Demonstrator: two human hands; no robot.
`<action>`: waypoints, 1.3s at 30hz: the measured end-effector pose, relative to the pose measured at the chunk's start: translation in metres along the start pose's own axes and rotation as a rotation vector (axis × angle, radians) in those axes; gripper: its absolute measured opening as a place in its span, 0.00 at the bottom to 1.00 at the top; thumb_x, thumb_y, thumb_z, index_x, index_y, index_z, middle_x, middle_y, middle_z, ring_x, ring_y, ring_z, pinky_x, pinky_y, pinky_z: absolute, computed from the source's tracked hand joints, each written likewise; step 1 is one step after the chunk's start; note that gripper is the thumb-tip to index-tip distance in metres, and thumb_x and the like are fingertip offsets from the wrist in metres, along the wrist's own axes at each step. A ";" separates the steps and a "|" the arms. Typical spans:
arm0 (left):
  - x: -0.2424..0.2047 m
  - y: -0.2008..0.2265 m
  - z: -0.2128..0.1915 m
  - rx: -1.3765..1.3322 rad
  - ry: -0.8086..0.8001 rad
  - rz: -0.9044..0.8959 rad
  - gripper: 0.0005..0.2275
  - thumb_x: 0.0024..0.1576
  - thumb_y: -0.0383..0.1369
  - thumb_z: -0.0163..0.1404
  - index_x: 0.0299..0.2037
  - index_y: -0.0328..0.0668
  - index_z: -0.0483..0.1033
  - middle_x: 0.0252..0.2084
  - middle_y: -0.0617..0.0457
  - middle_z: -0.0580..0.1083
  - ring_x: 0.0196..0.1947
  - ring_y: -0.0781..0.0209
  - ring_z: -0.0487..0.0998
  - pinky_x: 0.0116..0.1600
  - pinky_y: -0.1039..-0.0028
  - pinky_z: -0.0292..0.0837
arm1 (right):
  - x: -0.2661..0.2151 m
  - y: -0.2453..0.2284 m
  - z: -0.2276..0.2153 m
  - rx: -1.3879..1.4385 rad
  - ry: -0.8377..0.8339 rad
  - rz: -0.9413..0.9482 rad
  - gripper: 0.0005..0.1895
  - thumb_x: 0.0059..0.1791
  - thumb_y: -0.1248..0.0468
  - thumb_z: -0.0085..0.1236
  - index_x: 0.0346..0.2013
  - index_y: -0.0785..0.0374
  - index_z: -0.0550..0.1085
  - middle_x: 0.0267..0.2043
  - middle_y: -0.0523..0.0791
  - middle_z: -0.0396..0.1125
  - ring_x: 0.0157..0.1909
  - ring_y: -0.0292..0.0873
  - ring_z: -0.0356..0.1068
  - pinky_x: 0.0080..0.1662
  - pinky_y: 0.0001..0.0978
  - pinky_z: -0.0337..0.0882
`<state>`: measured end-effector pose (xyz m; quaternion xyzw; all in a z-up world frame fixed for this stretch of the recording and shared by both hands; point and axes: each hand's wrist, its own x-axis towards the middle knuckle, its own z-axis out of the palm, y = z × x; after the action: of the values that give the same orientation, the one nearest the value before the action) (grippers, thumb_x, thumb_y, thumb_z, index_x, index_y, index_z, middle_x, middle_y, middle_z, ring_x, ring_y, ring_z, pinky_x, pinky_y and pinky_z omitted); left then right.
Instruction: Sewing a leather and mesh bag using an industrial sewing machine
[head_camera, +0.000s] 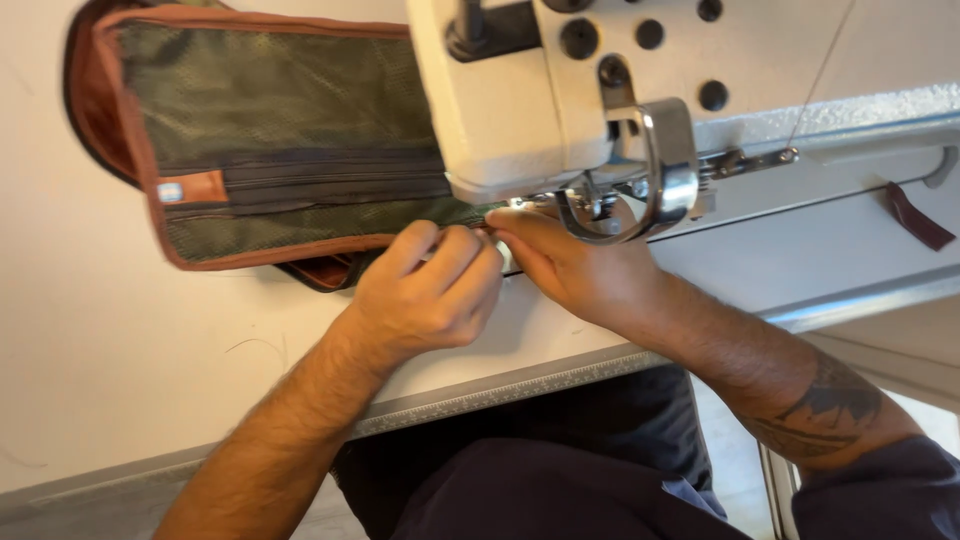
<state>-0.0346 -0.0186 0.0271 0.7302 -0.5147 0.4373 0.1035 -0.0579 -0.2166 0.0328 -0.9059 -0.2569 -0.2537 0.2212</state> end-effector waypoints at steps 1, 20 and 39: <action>0.001 -0.001 -0.003 0.016 -0.005 0.001 0.08 0.59 0.20 0.47 0.29 0.30 0.77 0.29 0.44 0.68 0.30 0.48 0.71 0.39 0.65 0.70 | 0.000 -0.003 0.000 0.008 0.007 -0.012 0.05 0.53 0.60 0.60 0.40 0.50 0.82 0.27 0.42 0.72 0.28 0.49 0.74 0.35 0.39 0.73; -0.011 -0.018 -0.040 -0.031 0.057 -0.195 0.09 0.58 0.19 0.48 0.25 0.33 0.75 0.29 0.46 0.66 0.29 0.50 0.67 0.37 0.64 0.67 | 0.003 -0.027 0.017 -0.437 -0.013 -0.268 0.04 0.54 0.58 0.55 0.38 0.50 0.77 0.22 0.38 0.61 0.21 0.42 0.67 0.28 0.33 0.72; -0.033 -0.028 -0.038 -0.150 0.178 -0.242 0.12 0.64 0.21 0.42 0.27 0.35 0.72 0.29 0.46 0.63 0.31 0.48 0.66 0.39 0.61 0.65 | 0.014 -0.032 0.023 -0.294 -0.215 -0.052 0.10 0.51 0.57 0.58 0.47 0.42 0.80 0.16 0.42 0.61 0.20 0.48 0.69 0.28 0.38 0.70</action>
<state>-0.0346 0.0387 0.0333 0.7355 -0.4428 0.4450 0.2548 -0.0583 -0.1749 0.0312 -0.9434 -0.2626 -0.1960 0.0509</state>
